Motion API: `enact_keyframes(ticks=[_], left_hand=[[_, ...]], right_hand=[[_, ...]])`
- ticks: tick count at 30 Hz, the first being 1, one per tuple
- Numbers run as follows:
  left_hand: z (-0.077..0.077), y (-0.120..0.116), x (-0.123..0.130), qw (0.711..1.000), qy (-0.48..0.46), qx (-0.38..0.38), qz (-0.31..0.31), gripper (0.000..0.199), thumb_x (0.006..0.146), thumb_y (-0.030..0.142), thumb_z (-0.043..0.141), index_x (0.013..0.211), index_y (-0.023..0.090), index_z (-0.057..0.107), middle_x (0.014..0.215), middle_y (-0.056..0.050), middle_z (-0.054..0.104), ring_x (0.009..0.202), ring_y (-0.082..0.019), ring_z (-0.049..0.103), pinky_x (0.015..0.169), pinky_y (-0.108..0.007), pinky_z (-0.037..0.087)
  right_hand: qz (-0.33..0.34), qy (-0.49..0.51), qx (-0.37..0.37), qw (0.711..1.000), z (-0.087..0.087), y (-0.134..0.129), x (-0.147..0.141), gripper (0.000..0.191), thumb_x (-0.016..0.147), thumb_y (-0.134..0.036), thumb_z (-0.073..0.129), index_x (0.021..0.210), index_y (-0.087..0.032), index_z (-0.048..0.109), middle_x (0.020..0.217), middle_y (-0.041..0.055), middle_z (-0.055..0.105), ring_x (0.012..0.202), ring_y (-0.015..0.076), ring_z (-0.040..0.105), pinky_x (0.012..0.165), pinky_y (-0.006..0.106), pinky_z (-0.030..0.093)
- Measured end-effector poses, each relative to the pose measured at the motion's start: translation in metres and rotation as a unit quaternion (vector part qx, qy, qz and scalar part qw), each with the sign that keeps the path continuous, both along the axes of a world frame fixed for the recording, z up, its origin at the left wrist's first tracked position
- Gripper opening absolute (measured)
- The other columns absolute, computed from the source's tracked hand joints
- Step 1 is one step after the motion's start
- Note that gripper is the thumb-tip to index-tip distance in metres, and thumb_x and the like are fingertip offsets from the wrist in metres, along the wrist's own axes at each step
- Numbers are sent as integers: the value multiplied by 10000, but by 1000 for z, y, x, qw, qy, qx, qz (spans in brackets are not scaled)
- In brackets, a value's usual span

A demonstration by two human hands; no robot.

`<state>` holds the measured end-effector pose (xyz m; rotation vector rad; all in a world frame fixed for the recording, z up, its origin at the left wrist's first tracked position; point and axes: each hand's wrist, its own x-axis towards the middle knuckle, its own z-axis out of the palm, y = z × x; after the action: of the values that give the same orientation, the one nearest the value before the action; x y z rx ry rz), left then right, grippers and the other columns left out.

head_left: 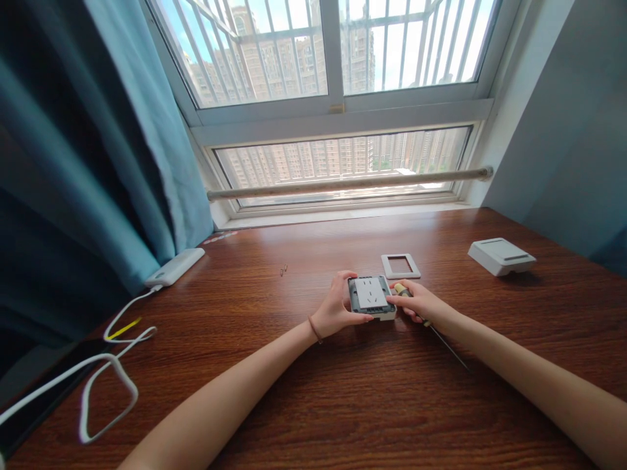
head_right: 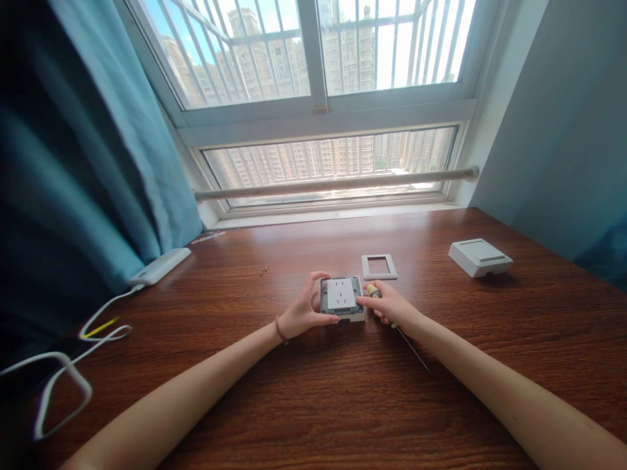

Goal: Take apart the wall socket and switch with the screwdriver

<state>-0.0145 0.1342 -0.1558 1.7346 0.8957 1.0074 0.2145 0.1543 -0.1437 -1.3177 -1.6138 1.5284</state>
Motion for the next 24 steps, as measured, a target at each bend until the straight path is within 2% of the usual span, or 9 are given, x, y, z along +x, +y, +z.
enact_keyframes(ticks=[6, 12, 18, 22, 24], left_hand=[[5, -5, 0, 997, 11, 56, 57, 853, 505, 318, 829, 1207, 239, 352, 1184, -102, 444, 1163, -321, 435, 1009, -552, 330], [12, -7, 3, 980, 67, 161, 92, 785, 512, 336, 818, 1161, 222, 391, 1160, -88, 421, 1133, -288, 427, 1004, -490, 348], [16, -8, 4, 960, 109, 242, 94, 768, 545, 374, 794, 1157, 200, 365, 1157, -99, 394, 1127, -263, 401, 991, -448, 354], [18, -10, 4, 953, 110, 268, 93, 757, 558, 384, 784, 1158, 201, 360, 1174, -110, 384, 1140, -273, 391, 986, -468, 355], [19, -12, 4, 948, 106, 283, 98, 770, 553, 390, 786, 1161, 204, 352, 1175, -113, 387, 1137, -274, 392, 979, -472, 361]], right_hand=[[-4, -5, -7, 1000, 3, -2, -2, 437, 721, -414, 625, 1051, -177, 464, 406, -110, 370, 350, 54, 316, 300, 129, 263], [-3, 2, -7, 1000, 4, -3, -2, 437, 714, -410, 631, 1044, -178, 464, 414, -108, 383, 347, 50, 313, 295, 129, 260], [-1, 5, -8, 1000, 3, -2, -1, 460, 709, -429, 636, 1058, -181, 469, 415, -110, 377, 345, 49, 313, 297, 131, 262], [-31, -8, 27, 999, 13, -6, -1, 480, 701, -449, 643, 1077, -193, 490, 418, -111, 368, 336, 49, 324, 297, 136, 276], [-50, -1, 56, 997, 19, -10, -1, 466, 695, -457, 648, 1069, -215, 511, 492, -89, 439, 346, 44, 357, 297, 138, 292]])
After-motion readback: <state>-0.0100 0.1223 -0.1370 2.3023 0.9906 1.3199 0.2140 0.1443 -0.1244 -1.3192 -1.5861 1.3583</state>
